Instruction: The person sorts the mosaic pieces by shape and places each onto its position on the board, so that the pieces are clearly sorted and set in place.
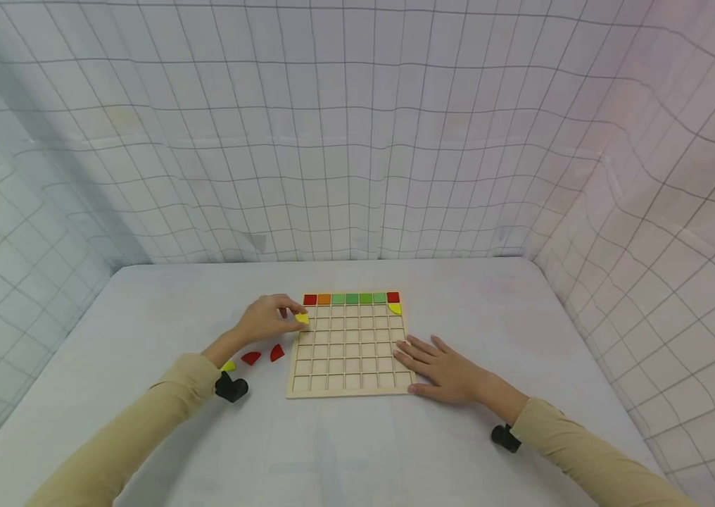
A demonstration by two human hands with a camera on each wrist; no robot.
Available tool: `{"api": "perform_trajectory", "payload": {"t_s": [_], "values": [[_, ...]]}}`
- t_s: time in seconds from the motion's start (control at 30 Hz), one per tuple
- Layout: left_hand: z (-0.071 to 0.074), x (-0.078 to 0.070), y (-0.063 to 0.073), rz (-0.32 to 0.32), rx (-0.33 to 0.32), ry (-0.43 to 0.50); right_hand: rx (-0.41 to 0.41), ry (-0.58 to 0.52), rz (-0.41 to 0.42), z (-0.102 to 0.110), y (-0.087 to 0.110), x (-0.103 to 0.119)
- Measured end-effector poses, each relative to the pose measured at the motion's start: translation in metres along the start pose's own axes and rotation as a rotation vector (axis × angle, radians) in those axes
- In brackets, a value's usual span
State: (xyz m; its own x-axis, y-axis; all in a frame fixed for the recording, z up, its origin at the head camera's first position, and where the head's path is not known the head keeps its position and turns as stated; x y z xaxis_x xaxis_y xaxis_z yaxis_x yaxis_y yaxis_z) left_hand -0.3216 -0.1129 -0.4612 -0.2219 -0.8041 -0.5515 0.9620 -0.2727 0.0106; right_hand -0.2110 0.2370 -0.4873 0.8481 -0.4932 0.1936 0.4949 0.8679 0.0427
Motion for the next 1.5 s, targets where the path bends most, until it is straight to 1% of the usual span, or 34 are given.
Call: {"api": "perform_trajectory", "payload": {"t_s": [0.1, 0.33, 0.53, 0.63, 0.83, 1.0, 1.23, 1.3, 1.4, 1.5], "values": [[-0.004, -0.008, -0.005, -0.018, -0.002, 0.017, 0.001, -0.003, -0.002, 0.0, 0.0, 0.0], [-0.016, -0.026, -0.017, -0.045, -0.002, 0.019, -0.008, -0.008, 0.001, 0.001, 0.0, 0.0], [-0.025, -0.042, -0.024, -0.072, -0.01, 0.017, -0.027, -0.009, 0.012, 0.005, 0.0, 0.003], [-0.029, -0.048, -0.028, -0.083, -0.01, 0.02, -0.025, -0.003, 0.012, 0.007, 0.001, 0.005], [-0.037, -0.06, -0.034, -0.113, -0.017, -0.003, -0.019, -0.005, 0.011, 0.006, 0.002, 0.003], [-0.042, -0.067, -0.038, -0.116, -0.026, 0.006, -0.006, -0.01, 0.006, 0.002, 0.002, 0.0], [-0.051, -0.075, -0.041, -0.106, -0.017, 0.017, 0.008, -0.017, 0.006, 0.001, 0.001, -0.001], [-0.053, -0.077, -0.043, -0.111, -0.018, 0.018, 0.016, -0.008, 0.003, 0.001, 0.002, -0.001], [-0.057, -0.082, -0.047, -0.111, -0.005, 0.014, 0.019, 0.0, 0.005, 0.001, 0.002, -0.001], [-0.061, -0.087, -0.051, -0.105, 0.007, -0.013, 0.012, 0.004, 0.01, 0.001, 0.003, -0.001]]}}
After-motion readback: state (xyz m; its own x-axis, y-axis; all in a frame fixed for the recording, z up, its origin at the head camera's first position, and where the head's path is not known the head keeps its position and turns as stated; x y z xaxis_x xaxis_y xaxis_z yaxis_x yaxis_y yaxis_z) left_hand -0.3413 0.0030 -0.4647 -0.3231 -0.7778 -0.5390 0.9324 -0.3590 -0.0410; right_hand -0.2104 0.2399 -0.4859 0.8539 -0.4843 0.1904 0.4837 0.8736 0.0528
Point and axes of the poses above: each hand's wrist, its own y-axis away from the middle knuckle, its own z-axis out of the back of the hand, x = y × z, the point moved 3 cm from there along -y, towards the middle knuckle, and after that the axes turned 14 degrees about z, right-handed, at the moved point
